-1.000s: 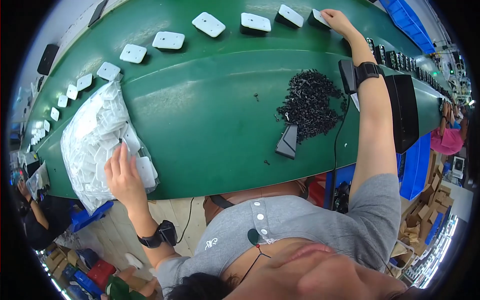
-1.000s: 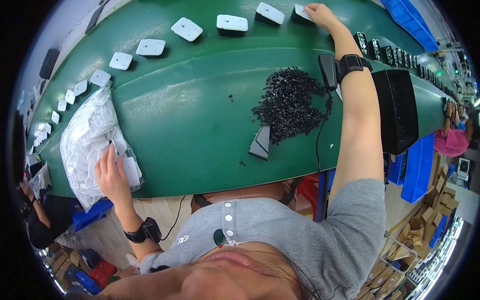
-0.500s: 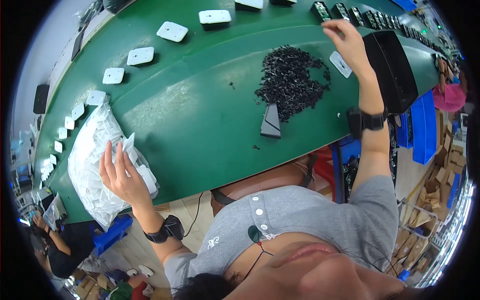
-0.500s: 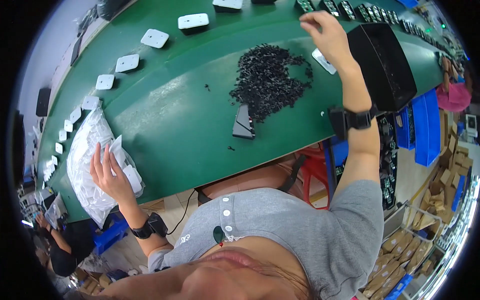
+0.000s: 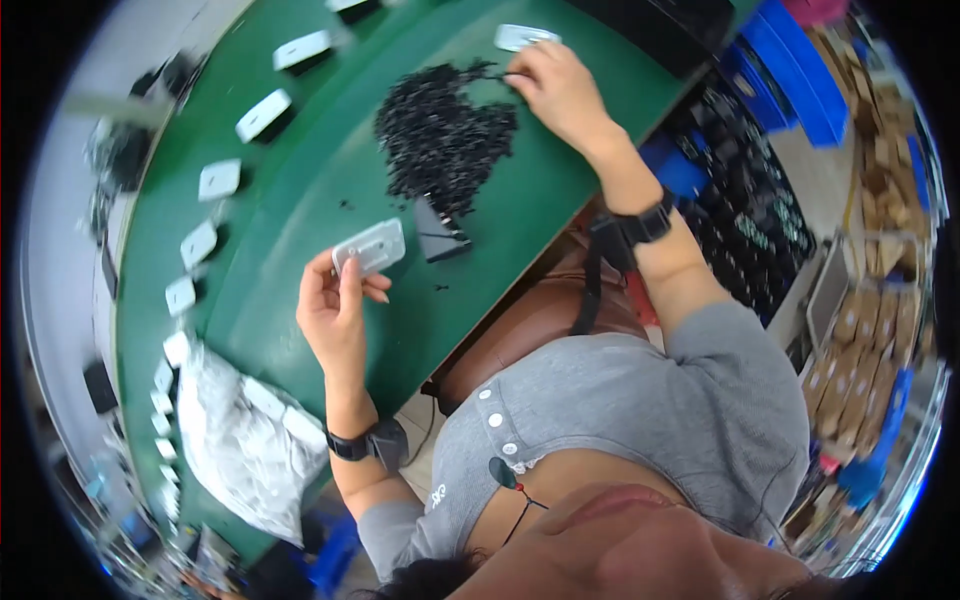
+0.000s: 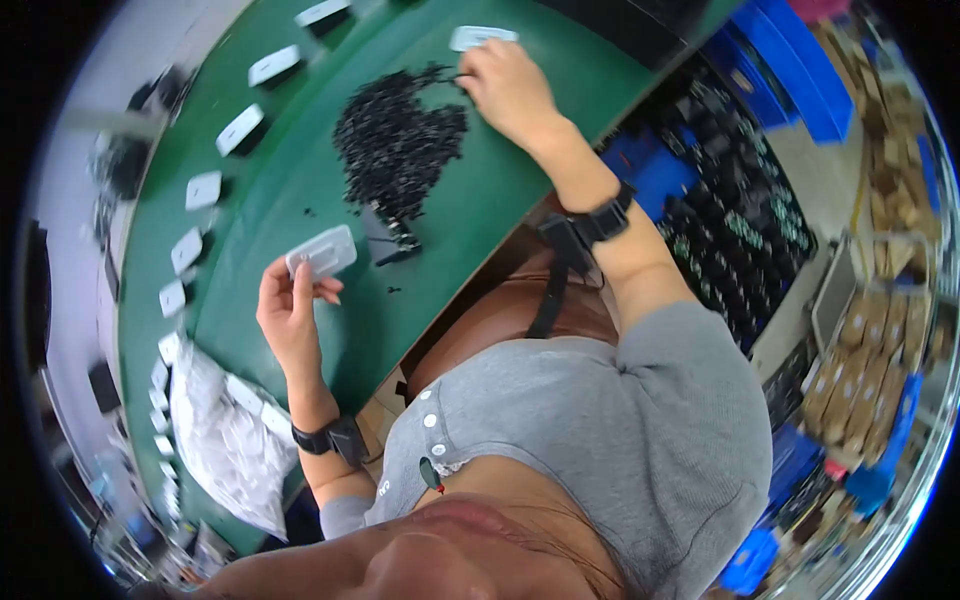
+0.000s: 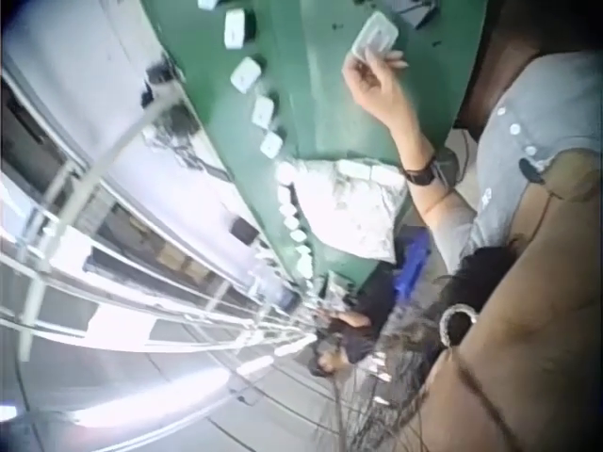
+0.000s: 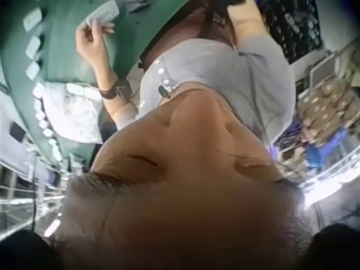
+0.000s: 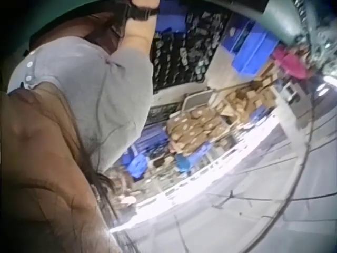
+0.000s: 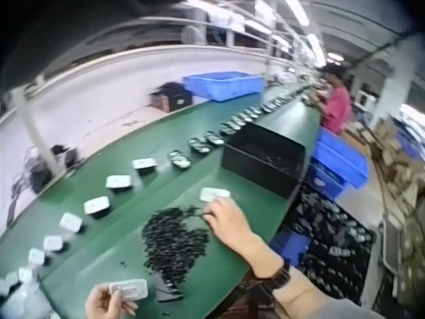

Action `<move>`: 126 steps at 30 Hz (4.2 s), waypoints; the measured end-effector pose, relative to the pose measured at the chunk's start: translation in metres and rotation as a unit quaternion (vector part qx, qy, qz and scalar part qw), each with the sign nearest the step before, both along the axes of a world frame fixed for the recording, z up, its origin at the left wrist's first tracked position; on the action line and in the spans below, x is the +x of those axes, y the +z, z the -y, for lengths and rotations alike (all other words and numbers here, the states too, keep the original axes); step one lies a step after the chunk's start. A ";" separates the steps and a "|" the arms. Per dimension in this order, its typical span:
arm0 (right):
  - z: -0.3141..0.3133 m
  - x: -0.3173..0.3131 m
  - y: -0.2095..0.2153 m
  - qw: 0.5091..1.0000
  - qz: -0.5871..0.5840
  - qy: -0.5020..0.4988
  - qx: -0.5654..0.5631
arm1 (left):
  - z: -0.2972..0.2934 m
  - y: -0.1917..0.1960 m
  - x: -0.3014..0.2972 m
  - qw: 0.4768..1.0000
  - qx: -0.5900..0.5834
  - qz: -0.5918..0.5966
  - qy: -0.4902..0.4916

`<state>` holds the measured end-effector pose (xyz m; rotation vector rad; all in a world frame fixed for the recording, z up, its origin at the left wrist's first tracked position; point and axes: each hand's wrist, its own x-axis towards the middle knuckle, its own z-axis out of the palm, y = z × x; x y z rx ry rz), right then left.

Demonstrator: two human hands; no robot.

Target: The person assembles electronic components by picking up a white plastic base, inserting a small black part, and then pressing a black plastic housing over the assembly. The completed units are then placed onto the green conveyor belt.

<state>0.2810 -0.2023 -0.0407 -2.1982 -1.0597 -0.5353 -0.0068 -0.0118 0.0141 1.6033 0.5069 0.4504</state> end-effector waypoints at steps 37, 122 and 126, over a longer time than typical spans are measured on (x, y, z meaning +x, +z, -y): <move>-0.123 -0.108 0.061 0.762 -0.482 0.431 0.039 | -0.009 -0.007 0.018 0.966 0.190 0.097 0.144; -0.122 -0.114 0.065 0.884 -0.231 0.404 0.045 | -0.010 -0.001 0.010 0.970 -0.127 0.187 0.085; -0.122 -0.114 0.064 0.822 -0.395 0.410 0.008 | -0.008 -0.007 0.008 0.981 -0.076 0.160 0.084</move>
